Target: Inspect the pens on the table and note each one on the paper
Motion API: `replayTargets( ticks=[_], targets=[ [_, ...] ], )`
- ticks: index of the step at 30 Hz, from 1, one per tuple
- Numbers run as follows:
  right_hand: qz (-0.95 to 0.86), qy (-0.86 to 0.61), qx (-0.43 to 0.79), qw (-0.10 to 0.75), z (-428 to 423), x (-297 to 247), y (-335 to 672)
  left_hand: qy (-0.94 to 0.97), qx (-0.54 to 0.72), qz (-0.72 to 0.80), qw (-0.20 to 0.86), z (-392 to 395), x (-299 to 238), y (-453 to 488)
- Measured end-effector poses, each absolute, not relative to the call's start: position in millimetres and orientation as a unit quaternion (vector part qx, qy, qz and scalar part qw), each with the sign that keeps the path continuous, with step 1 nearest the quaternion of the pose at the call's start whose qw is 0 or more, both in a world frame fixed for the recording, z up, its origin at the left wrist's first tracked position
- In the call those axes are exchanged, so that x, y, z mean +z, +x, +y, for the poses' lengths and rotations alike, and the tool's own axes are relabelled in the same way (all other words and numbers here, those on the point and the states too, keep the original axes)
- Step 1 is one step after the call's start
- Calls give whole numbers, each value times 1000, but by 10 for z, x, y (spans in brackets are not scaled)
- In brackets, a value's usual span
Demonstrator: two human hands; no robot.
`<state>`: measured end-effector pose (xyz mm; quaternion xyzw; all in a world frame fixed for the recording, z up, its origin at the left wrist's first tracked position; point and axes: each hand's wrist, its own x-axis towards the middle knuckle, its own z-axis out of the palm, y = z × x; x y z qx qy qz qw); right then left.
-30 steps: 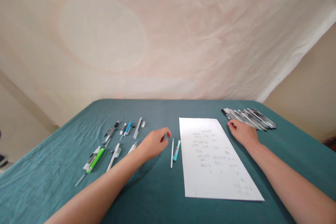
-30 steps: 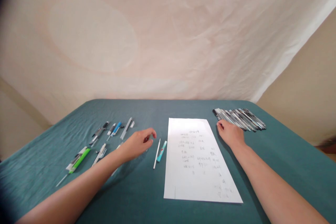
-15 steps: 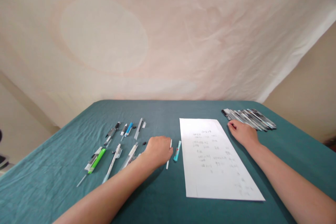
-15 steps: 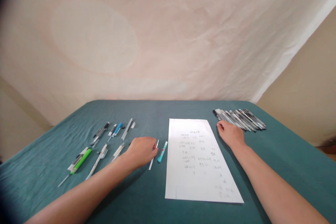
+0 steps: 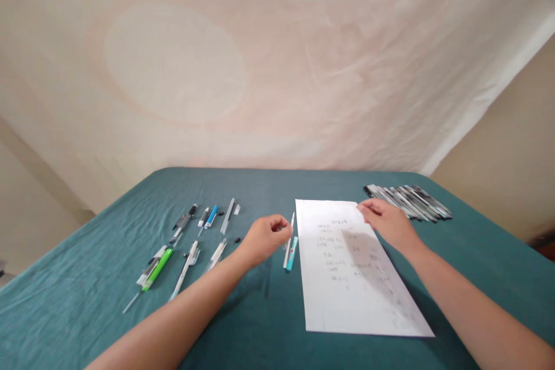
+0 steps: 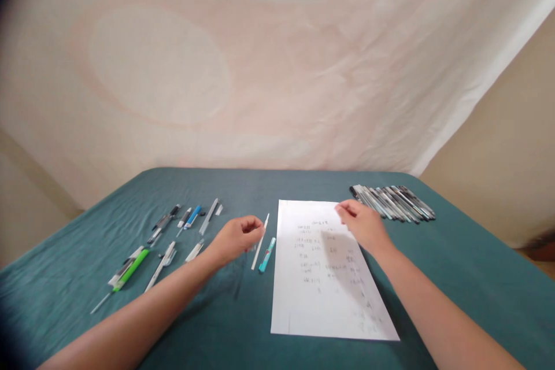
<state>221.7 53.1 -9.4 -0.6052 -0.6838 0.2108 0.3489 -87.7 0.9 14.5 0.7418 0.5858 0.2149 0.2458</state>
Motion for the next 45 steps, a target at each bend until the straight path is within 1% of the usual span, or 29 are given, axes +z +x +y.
replayTargets(
  ticks=[1, 3, 4, 6, 8, 10, 12, 15, 18, 21, 25, 29, 38, 45],
  targets=[
    [-688, -557, 318, 339, 396, -11, 2012, 729, 248, 578, 270, 9, 129, -849],
    [-664, -457, 525, 273, 106, 100, 1583, 686, 339, 555, 327, -9, 78, -788],
    [-643, -411, 601, 237, -30, 125, 1385, 658, 388, 540, 354, -27, 46, -759],
    [-605, -352, 687, 197, -242, 122, 1073, 616, 457, 516, 382, -73, -13, -712],
    [-573, -341, 714, 215, -346, 81, 911, 603, 484, 505, 384, -116, -53, -683],
    [-568, -356, 702, 241, -355, 36, 898, 590, 498, 491, 403, -133, -66, -676],
    [-589, -391, 655, 264, -314, -1, 998, 564, 514, 465, 449, -114, -62, -695],
    [-645, -457, 538, 294, -266, -60, 1238, 475, 560, 415, 537, -38, -61, -763],
    [-702, -507, 399, 301, -286, -136, 1439, 356, 600, 370, 613, 41, -94, -840],
    [-758, -497, 294, 304, -335, -182, 1533, 282, 603, 348, 660, 74, -130, -874],
    [-806, -453, 210, 317, -354, -171, 1563, 270, 601, 341, 671, 55, -124, -853],
    [-814, -452, 180, 316, -326, -181, 1592, 281, 594, 338, 674, 37, -104, -842],
    [-820, -453, 175, 302, -326, -195, 1581, 322, 578, 340, 668, 14, -110, -828],
    [-815, -456, 177, 311, -327, -163, 1589, 404, 555, 375, 623, 2, -84, -834]
  ],
)
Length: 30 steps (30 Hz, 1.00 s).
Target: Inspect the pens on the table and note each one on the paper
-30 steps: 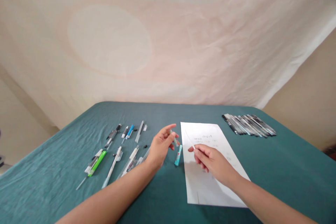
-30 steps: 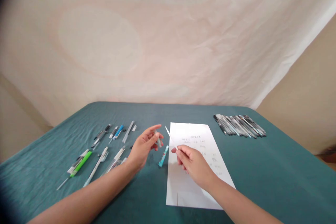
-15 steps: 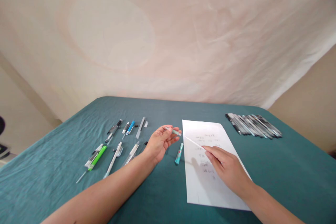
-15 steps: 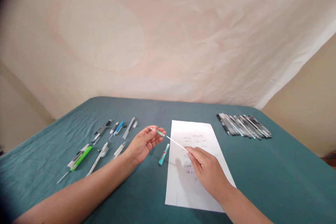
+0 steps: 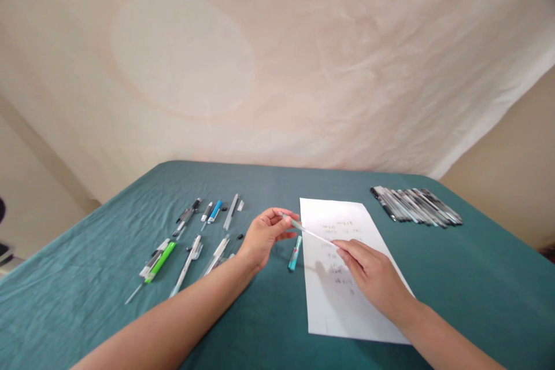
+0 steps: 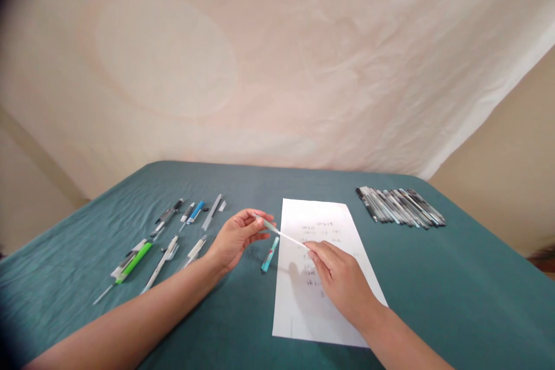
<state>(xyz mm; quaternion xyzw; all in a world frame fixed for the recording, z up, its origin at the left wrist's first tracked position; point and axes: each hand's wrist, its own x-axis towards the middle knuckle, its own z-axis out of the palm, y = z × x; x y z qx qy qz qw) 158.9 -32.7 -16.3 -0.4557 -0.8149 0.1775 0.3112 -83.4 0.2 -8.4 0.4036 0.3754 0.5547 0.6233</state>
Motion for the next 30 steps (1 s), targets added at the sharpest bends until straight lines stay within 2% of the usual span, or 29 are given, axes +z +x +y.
replayTargets(
  ticks=[22, 30],
  targets=[
    [-750, -505, 312, 292, -321, -212, 1522, 453, 511, 377, 626, -71, -121, -733],
    [-746, -516, 309, 284, -344, -173, 1527, 463, 495, 381, 629, -94, -91, -720]
  ],
)
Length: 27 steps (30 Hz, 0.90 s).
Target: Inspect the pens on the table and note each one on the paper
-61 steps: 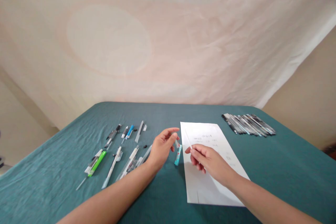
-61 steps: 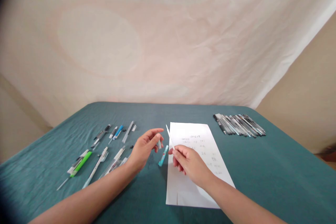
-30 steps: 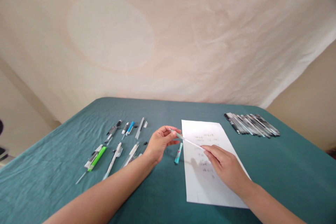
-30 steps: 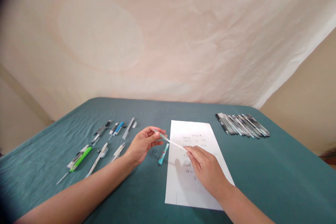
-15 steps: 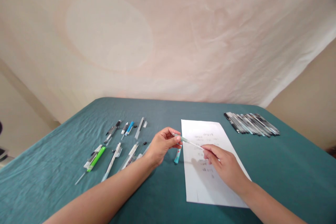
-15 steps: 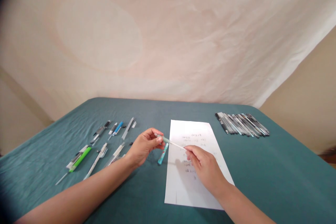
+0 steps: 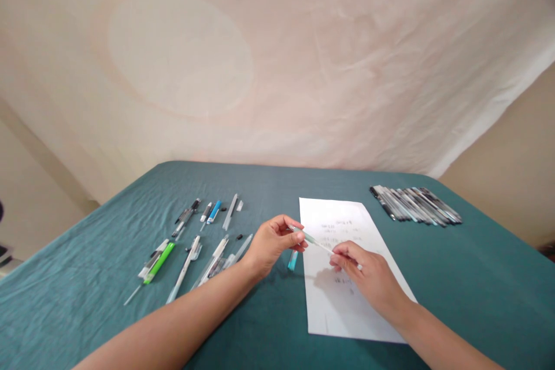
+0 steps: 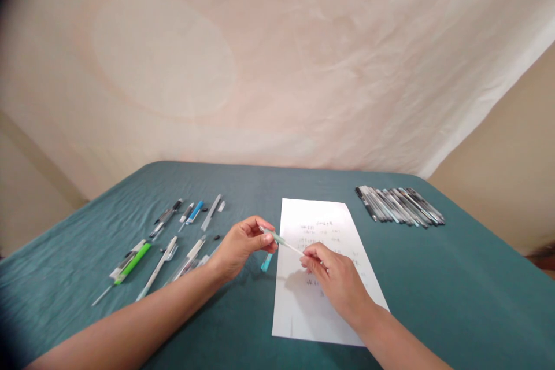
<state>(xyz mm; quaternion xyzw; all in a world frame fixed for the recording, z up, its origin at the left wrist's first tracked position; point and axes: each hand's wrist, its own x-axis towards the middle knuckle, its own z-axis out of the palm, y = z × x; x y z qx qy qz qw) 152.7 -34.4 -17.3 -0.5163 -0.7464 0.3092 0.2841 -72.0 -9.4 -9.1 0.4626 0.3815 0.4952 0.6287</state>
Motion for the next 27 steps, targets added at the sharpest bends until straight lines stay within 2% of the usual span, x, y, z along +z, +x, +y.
replayTargets(
  ticks=[4, 8, 10, 23, 27],
  targets=[
    [-744, -519, 301, 294, -340, -149, 1532, 542, 446, 407, 585, -71, -64, -798],
    [-751, -517, 280, 300, -336, -154, 1535, 711, 377, 459, 377, -101, 36, -865],
    [-753, -516, 272, 305, -336, -167, 1532, 761, 349, 446, 318, -133, 70, -862],
    [-751, -515, 269, 313, -341, -216, 1486, 869, 234, 408, 152, -180, 88, -853],
    [-748, -516, 274, 315, -330, -246, 1502, 861, 237, 422, 157, -164, 73, -870]
  ],
)
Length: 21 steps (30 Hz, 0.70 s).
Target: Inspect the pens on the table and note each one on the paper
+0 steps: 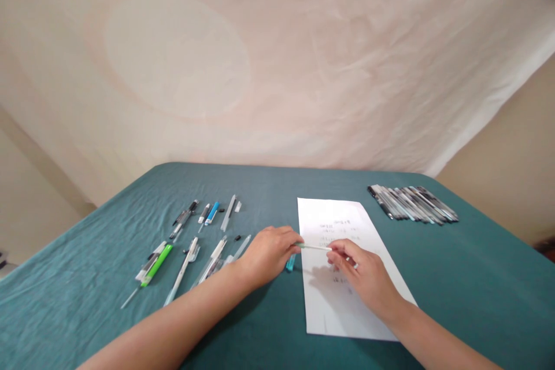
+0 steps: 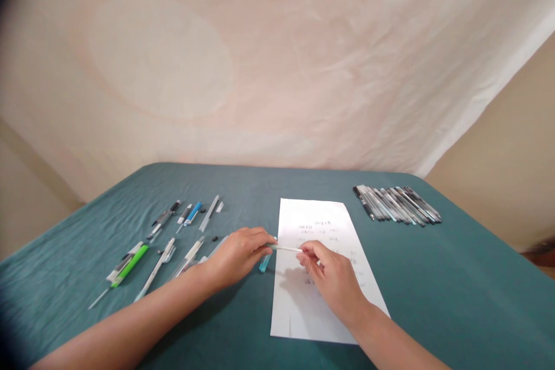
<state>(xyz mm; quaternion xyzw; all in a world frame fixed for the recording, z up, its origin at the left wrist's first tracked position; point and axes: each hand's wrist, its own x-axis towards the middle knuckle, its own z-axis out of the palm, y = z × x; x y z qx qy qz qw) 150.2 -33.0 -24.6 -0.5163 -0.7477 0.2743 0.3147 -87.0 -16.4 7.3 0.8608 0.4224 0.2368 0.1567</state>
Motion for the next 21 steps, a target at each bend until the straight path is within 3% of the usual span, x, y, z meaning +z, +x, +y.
replayTargets(
  ticks=[5, 9, 13, 17, 21],
  targets=[
    [-806, -474, 202, 291, -361, -163, 1440, 792, 330, 469, 210, -53, 44, -944],
    [-874, -432, 107, 195, -418, -41, 1119, 750, 370, 500, 224, 19, -7, -973],
    [-862, -488, 34, 130, -409, -41, 675, 732, 394, 518, 201, 22, -47, -971],
    [-856, -505, 33, 107, -321, -95, 431, 724, 406, 526, 188, 13, -31, -976],
    [-853, -490, 117, 135, -244, -60, 581, 714, 419, 533, 173, 25, -23, -996]
  ],
)
